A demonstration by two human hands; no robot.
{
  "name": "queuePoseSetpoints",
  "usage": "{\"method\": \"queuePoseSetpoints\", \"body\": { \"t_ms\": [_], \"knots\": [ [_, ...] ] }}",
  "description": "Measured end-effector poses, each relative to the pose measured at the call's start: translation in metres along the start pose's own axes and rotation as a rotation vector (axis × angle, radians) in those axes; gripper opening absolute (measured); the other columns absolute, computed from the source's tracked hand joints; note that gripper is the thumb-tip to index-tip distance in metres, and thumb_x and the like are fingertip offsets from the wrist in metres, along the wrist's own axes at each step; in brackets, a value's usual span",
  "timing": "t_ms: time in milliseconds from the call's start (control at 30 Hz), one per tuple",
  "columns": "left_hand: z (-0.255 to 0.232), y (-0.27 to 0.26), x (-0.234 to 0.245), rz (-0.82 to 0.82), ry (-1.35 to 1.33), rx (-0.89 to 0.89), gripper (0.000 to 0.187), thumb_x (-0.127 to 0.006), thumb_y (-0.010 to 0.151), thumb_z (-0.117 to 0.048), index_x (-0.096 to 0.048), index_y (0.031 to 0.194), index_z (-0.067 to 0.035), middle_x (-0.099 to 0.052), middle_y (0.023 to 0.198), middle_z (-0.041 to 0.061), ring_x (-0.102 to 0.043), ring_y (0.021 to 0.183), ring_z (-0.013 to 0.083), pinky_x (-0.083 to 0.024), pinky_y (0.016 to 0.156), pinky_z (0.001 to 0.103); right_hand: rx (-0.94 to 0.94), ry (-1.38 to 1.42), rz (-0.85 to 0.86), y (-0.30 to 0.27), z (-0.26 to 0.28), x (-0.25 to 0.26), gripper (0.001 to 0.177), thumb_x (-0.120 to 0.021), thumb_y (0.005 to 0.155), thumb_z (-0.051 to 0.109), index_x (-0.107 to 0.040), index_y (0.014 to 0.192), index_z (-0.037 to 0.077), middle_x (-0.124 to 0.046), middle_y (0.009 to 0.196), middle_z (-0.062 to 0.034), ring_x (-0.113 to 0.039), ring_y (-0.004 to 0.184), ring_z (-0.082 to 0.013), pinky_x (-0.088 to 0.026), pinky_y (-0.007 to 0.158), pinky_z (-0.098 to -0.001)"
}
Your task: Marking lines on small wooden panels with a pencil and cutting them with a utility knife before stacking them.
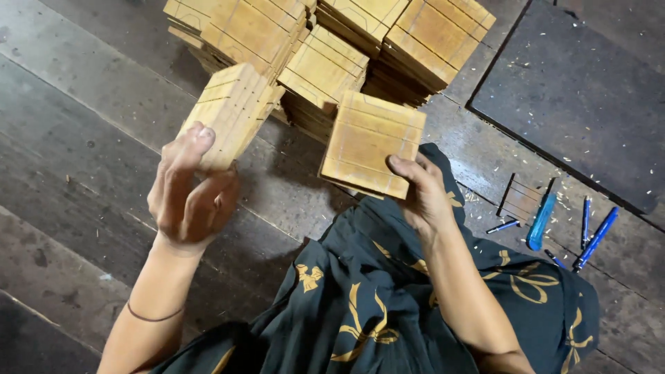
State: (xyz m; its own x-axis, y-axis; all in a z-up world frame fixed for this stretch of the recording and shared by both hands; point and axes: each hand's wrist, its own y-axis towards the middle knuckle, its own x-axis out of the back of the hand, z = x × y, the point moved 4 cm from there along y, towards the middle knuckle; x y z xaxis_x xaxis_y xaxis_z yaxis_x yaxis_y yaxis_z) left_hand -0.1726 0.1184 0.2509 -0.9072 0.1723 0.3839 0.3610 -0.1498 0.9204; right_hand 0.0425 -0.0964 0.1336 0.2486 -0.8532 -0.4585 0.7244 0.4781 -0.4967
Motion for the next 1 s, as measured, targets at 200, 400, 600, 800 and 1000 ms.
{"method": "queuePoseSetpoints", "body": {
  "t_ms": [200, 400, 600, 800, 1000],
  "knots": [
    [0.000, -0.002, -0.003, 0.023, 0.065, 0.040, 0.020, -0.070, 0.091, 0.012, -0.056, 0.086, -0.003, -0.072, 0.109, 0.033, -0.072, 0.087, 0.0537, -0.058, 0.063, 0.058, 0.086, 0.045, 0.072, 0.019, 0.013, -0.059, 0.046, -0.085, 0.075, 0.011, -0.064, 0.110, -0.011, -0.068, 0.081, -0.0229, -0.073, 0.067, -0.0335, -0.062, 0.051, -0.0491],
    [0.002, 0.001, 0.001, 0.026, 0.011, 0.075, 0.021, -0.071, 0.091, 0.014, -0.057, 0.092, -0.001, -0.070, 0.112, 0.035, -0.070, 0.090, 0.0580, -0.057, 0.067, 0.061, 0.158, 0.085, -0.064, 0.089, -0.035, -0.073, 0.055, -0.093, 0.072, 0.019, -0.063, 0.109, -0.008, -0.065, 0.088, -0.0148, -0.069, 0.081, -0.0267, -0.061, 0.065, -0.0392],
    [0.006, -0.007, 0.003, 0.032, 0.016, 0.083, 0.022, -0.071, 0.091, 0.014, -0.055, 0.094, -0.001, -0.069, 0.114, 0.036, -0.070, 0.089, 0.0581, -0.057, 0.066, 0.061, 0.150, 0.152, -0.179, 0.083, -0.032, -0.084, 0.058, -0.094, 0.072, 0.016, -0.061, 0.110, -0.014, -0.061, 0.093, -0.0187, -0.063, 0.089, -0.0288, -0.057, 0.073, -0.0453],
    [0.008, -0.007, -0.004, 0.020, 0.020, 0.065, 0.025, -0.071, 0.089, 0.015, -0.054, 0.090, -0.003, -0.070, 0.113, 0.036, -0.070, 0.088, 0.0566, -0.057, 0.063, 0.059, 0.125, 0.121, -0.172, 0.070, -0.016, -0.111, 0.087, -0.094, 0.071, 0.019, -0.046, 0.132, -0.020, -0.047, 0.129, -0.0356, -0.047, 0.126, -0.0408, -0.038, 0.106, -0.0612],
    [0.009, -0.003, -0.008, 0.027, 0.015, 0.053, 0.026, -0.072, 0.086, 0.015, -0.056, 0.087, -0.005, -0.071, 0.110, 0.034, -0.071, 0.086, 0.0555, -0.057, 0.063, 0.059, 0.136, 0.080, -0.190, 0.089, -0.029, -0.122, 0.094, -0.086, 0.081, 0.027, -0.031, 0.140, -0.020, -0.031, 0.141, -0.0366, -0.036, 0.138, -0.0439, -0.028, 0.111, -0.0654]
  ]
}}
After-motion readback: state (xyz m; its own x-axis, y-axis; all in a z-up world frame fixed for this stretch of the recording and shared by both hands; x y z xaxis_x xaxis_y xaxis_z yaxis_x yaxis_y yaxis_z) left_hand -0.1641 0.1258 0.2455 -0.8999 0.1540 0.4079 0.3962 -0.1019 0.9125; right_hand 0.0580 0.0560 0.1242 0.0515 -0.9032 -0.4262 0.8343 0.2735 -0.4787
